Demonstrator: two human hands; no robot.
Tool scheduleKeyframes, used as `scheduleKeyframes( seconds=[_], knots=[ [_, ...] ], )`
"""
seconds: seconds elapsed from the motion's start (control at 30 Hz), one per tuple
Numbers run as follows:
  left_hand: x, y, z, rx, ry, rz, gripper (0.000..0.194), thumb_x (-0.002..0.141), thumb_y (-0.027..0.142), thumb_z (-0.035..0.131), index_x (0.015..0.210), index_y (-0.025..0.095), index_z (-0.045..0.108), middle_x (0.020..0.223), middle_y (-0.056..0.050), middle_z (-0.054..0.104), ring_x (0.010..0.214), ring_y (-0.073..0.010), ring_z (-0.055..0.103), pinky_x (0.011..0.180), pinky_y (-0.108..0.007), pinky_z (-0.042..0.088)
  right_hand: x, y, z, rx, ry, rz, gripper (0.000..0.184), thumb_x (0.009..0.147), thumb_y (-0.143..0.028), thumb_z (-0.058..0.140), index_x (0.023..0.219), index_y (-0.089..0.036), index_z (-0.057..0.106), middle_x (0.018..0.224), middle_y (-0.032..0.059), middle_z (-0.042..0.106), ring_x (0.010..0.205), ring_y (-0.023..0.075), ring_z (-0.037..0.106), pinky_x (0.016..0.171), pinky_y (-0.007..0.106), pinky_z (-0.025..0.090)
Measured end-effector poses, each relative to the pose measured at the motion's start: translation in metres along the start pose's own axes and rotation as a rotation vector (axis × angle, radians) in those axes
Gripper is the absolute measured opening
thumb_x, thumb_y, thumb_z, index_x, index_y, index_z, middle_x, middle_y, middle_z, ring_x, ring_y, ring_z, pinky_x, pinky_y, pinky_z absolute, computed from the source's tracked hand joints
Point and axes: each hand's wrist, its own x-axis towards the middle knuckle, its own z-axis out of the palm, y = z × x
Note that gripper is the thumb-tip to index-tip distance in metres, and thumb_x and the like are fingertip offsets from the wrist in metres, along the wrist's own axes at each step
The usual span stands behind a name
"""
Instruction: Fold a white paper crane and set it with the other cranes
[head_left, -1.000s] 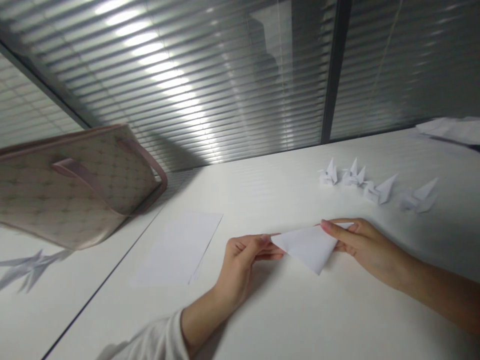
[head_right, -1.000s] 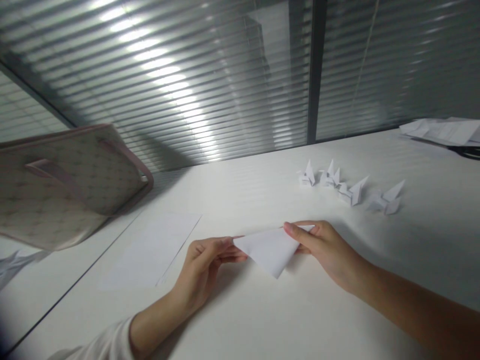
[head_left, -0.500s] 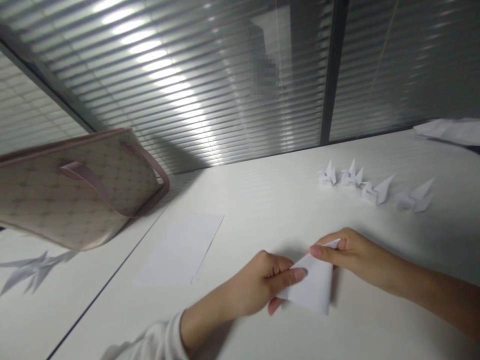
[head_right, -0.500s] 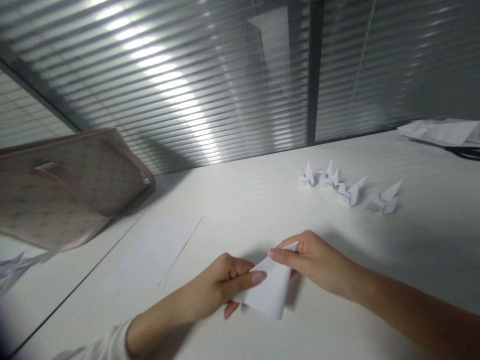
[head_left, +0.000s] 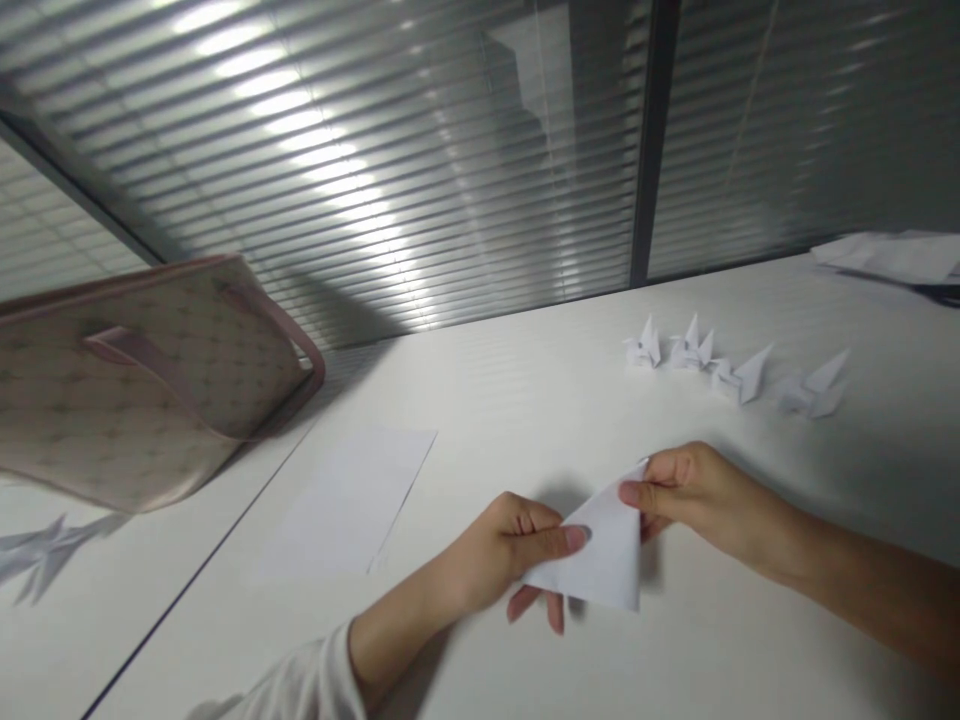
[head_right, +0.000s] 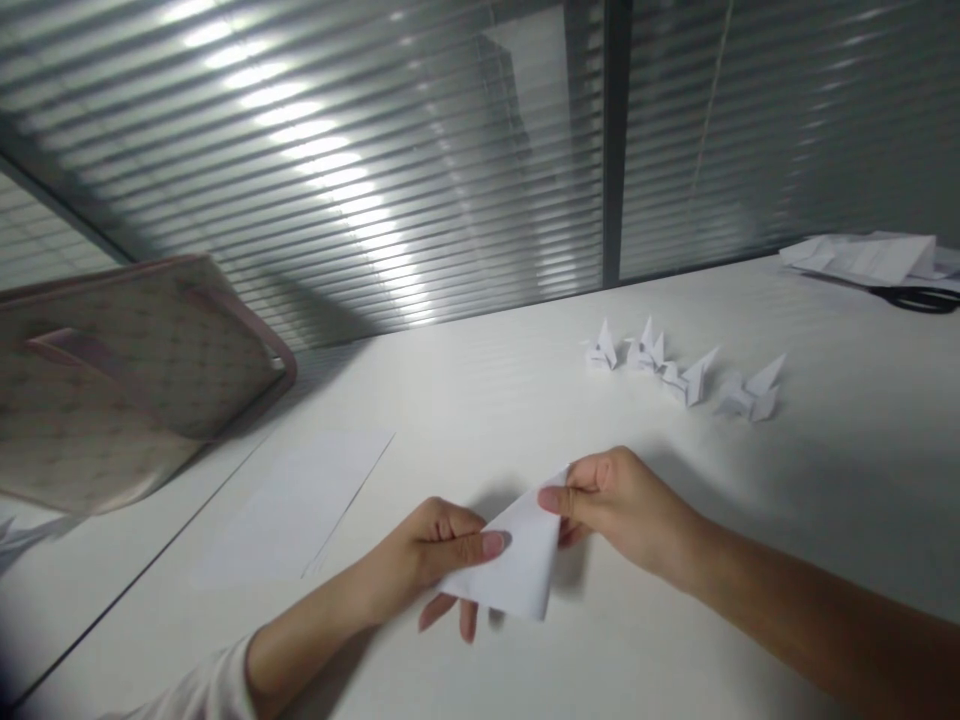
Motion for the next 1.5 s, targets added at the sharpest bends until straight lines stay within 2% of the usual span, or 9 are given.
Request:
scheduleKeyframes(
  seconds=[0.27,0.4,0.6,0.9,1.1,1.27,1.5],
  knots=[
    [-0.001,0.0,0.003,0.023,0.034,0.007,0.042,0.088,0.044,0.052,0.069,0.009,0.064,0.059,-0.007,0.067,0.033,-0.0047,0.039,0.032,-0.017,0.026,-0.003,0.0,0.006,-0.003,-0.153,0.083,0.046,0.07,-0.049,0.072,0.089,-0.007,0.072,0.079,0.0124,0.074,0.071,0.0202,0.069,0.065,0.029,0.054],
    [-0.001,0.001,0.002,0.021,0.017,0.005,0.04,0.088,0.043,0.053,0.07,0.009,0.065,0.06,-0.007,0.067,0.033,-0.0047,0.04,0.032,-0.017,0.026,-0.004,0.001,0.006,-0.029,-0.115,0.055,0.046,0.07,-0.049,0.072,0.084,-0.006,0.073,0.073,0.012,0.074,0.063,0.0181,0.069,0.06,0.026,0.054],
    [0.0,-0.001,0.001,0.013,0.054,0.038,0.041,0.088,0.044,0.052,0.069,0.009,0.064,0.056,-0.006,0.066,0.032,-0.0051,0.041,0.031,-0.016,0.027,-0.005,0.003,0.006,-0.016,-0.159,0.068,0.04,0.073,-0.046,0.071,0.087,-0.009,0.072,0.081,0.0111,0.075,0.071,0.0183,0.07,0.063,0.024,0.055],
    [0.0,0.001,0.001,-0.018,0.056,0.053,0.04,0.088,0.042,0.053,0.069,0.009,0.065,0.055,-0.006,0.066,0.031,-0.005,0.042,0.029,-0.015,0.028,-0.006,0.005,0.008,-0.034,-0.111,0.053,0.033,0.071,-0.044,0.073,0.076,-0.011,0.072,0.071,0.0079,0.075,0.064,0.0167,0.07,0.059,0.023,0.054],
    [-0.002,0.004,0.001,-0.045,0.051,0.059,0.041,0.089,0.041,0.052,0.069,0.008,0.065,0.055,-0.006,0.066,0.03,-0.0047,0.042,0.029,-0.015,0.028,-0.01,0.004,0.01,-0.071,-0.209,0.067,0.041,0.075,-0.052,0.067,0.079,-0.011,0.073,0.076,0.0099,0.075,0.068,0.0178,0.07,0.062,0.025,0.056],
    [-0.004,0.006,0.002,-0.042,0.06,0.055,0.039,0.088,0.041,0.054,0.068,0.01,0.064,0.053,-0.005,0.065,0.03,-0.0053,0.043,0.029,-0.015,0.028,-0.011,0.005,0.009,-0.103,-0.168,0.082,0.044,0.074,-0.055,0.066,0.075,-0.012,0.073,0.07,0.0092,0.074,0.062,0.0186,0.07,0.06,0.028,0.056],
    [-0.003,0.005,0.002,-0.049,0.087,0.074,0.041,0.088,0.043,0.053,0.066,0.009,0.063,0.052,-0.004,0.065,0.029,-0.0052,0.043,0.03,-0.017,0.026,-0.012,0.006,0.012,-0.104,-0.223,0.093,0.045,0.077,-0.056,0.063,0.081,-0.013,0.074,0.077,0.0109,0.075,0.073,0.0206,0.072,0.066,0.028,0.057]
  ],
)
